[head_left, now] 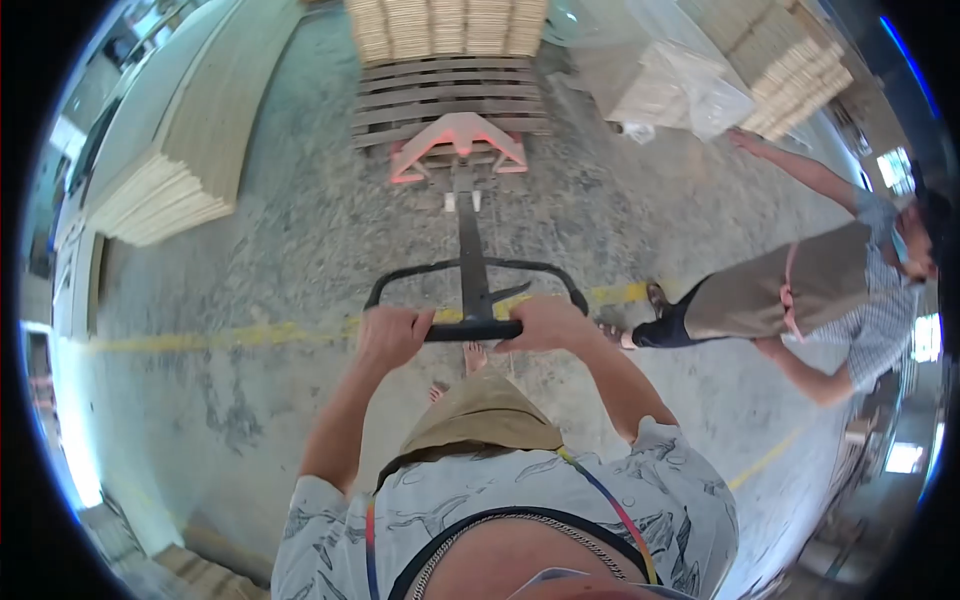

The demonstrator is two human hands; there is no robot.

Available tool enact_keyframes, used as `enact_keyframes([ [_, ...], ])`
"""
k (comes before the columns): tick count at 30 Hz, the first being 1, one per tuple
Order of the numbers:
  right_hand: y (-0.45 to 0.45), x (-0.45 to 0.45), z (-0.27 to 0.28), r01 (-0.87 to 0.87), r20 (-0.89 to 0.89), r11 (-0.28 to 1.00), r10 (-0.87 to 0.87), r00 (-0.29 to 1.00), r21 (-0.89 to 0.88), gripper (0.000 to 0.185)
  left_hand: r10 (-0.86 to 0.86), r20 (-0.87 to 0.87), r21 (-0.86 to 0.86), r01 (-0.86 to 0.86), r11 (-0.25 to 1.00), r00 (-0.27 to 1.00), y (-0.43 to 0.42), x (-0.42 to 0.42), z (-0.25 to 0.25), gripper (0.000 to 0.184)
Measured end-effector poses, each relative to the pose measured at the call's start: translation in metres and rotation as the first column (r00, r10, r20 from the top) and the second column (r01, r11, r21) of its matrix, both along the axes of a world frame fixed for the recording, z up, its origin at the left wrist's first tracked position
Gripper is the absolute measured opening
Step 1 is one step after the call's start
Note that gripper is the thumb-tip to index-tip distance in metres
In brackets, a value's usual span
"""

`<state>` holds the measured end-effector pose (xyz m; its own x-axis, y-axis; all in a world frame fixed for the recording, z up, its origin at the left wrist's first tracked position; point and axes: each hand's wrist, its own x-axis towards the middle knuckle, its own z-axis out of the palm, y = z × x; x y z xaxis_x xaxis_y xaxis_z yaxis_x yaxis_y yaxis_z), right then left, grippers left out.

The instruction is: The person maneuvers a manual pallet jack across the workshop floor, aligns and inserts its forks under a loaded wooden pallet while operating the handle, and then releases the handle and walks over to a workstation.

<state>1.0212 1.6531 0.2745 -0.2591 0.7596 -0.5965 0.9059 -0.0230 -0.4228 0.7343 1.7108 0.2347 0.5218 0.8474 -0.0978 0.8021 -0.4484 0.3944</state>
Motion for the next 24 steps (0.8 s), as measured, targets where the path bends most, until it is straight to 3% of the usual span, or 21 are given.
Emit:
enact_keyframes([
  [2,0.017,0.011,0.006,0.011,-0.016,0.983,-0.008,1.0,0.182,0.06,0.053,-0.027,0.003,-0.053,0.999,0.998,0.018,0.011,0.025,0.053],
  [4,0.018,0.009,0.009,0.003,0.008,0.983,-0.005,1.0,0.184,0.06,0.094,-0.077,0.006,-0.094,0.996,0.993,0.025,0.017,0.042,0.049],
  [12,-0.037,-0.019,-0.039,0.073,0.097,0.994,-0.081,0.992,0.085,0.063,0.024,-0.035,0.068,-0.022,0.997,0.999,-0.035,-0.003,-0.032,0.05],
  [24,-0.05,-0.051,-0.063,0.106,0.142,0.966,-0.142,0.98,0.235,0.046,-0.05,-0.001,0.08,0.05,0.996,0.999,-0.03,-0.036,-0.061,0.052],
])
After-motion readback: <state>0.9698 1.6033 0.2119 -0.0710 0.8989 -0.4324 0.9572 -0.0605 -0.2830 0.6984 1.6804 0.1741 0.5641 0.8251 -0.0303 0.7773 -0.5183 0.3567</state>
